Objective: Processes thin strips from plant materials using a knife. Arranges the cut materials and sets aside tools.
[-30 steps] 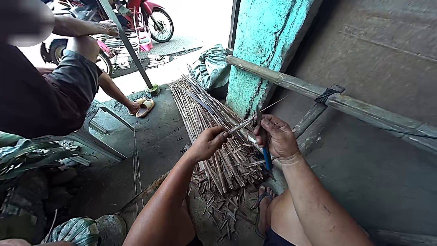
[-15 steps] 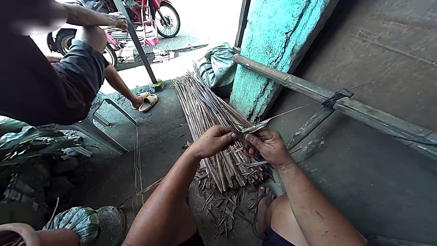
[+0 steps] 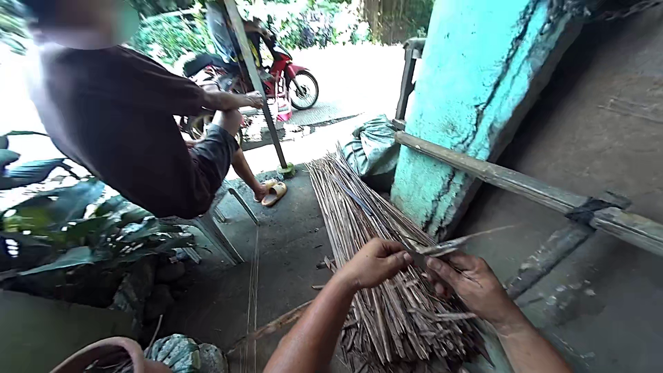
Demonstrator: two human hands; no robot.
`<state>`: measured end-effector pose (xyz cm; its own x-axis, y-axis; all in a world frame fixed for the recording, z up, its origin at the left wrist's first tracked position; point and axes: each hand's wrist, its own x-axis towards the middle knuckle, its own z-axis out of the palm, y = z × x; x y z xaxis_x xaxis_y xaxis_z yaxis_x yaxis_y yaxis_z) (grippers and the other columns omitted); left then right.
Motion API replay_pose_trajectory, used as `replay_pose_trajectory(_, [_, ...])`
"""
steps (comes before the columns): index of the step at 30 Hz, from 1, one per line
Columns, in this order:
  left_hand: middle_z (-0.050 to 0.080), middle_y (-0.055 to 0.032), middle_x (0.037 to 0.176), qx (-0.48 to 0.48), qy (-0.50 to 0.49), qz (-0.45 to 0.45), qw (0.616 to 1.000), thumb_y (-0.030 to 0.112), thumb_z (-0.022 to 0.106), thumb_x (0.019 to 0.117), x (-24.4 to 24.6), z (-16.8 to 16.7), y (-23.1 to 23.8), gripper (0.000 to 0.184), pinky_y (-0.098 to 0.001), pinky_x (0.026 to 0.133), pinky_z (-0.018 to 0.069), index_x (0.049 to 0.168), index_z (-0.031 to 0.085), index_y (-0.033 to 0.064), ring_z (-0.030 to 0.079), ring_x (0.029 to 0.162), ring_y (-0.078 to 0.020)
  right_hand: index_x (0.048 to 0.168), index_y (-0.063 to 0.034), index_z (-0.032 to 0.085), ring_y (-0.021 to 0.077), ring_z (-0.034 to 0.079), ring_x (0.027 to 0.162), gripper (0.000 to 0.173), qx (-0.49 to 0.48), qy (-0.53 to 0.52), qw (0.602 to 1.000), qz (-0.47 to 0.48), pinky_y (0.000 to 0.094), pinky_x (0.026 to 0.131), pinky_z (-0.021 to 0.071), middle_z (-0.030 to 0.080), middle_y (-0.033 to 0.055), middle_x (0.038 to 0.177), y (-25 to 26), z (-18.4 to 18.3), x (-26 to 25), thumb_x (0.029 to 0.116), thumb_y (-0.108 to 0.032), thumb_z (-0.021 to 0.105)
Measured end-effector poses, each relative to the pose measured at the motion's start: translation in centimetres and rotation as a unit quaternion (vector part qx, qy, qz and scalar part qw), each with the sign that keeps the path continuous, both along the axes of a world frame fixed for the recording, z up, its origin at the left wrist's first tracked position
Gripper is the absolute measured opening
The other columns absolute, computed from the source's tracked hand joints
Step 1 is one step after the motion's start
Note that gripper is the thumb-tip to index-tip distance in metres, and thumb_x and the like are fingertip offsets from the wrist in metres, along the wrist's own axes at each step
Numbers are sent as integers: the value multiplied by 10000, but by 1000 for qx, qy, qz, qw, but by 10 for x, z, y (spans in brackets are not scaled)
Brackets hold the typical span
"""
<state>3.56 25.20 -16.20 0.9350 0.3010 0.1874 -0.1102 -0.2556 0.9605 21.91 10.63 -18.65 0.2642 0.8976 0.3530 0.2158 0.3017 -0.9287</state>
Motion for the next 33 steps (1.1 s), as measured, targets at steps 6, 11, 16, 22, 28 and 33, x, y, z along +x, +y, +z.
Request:
replay_pose_trajectory(6, [630, 2, 732, -38, -9, -12, 999, 147, 499, 1060, -3, -1, -1, 252, -216, 550, 456, 1015, 688, -13, 529, 576, -35, 1019, -93, 731, 79, 634, 497, 144, -53, 77, 994, 64, 229, 441, 552, 714, -2, 719, 3, 1, -13, 1018, -183, 619])
replay_pose_trajectory(11, [573, 24, 684, -67, -8, -37, 997, 169, 514, 1052, -4, -4, -3, 236, -204, 514, 401, 968, 673, 15, 484, 548, -29, 1005, -104, 746, 66, 644, 515, 113, -35, 65, 995, 71, 226, 468, 565, 724, -15, 731, -1, 0, -8, 995, -148, 643])
replay_pose_trajectory(16, [554, 37, 670, -79, -7, -55, 995, 185, 524, 1050, 0, -8, 0, 231, -192, 499, 368, 958, 670, 32, 454, 532, -18, 1031, -96, 752, 63, 650, 543, 126, -11, 35, 997, 66, 224, 488, 569, 730, -11, 766, -2, -4, -1, 993, -183, 669])
replay_pose_trajectory(22, [539, 40, 656, -77, -11, -44, 996, 205, 519, 1068, -2, -6, 0, 266, -190, 496, 371, 989, 683, 11, 446, 526, -17, 974, -129, 745, 47, 639, 540, 96, 10, 14, 1000, 25, 213, 494, 566, 717, -34, 748, -4, -6, 9, 983, -195, 676])
replay_pose_trajectory(28, [559, 29, 672, -69, -10, -18, 997, 178, 513, 1068, 1, -2, 0, 255, -195, 502, 397, 1004, 687, 3, 464, 529, -24, 985, -98, 733, 49, 639, 542, 133, 48, -1, 998, -35, 205, 493, 563, 713, -24, 745, -1, -7, 5, 997, -204, 653])
replay_pose_trajectory(33, [589, 16, 705, -42, -8, 4, 999, 192, 520, 1071, 3, 2, -1, 273, -198, 518, 413, 1020, 694, -12, 481, 548, -24, 976, -38, 708, 49, 660, 557, 113, 44, -15, 996, -77, 217, 517, 585, 722, -19, 749, -3, 3, 5, 993, -107, 620])
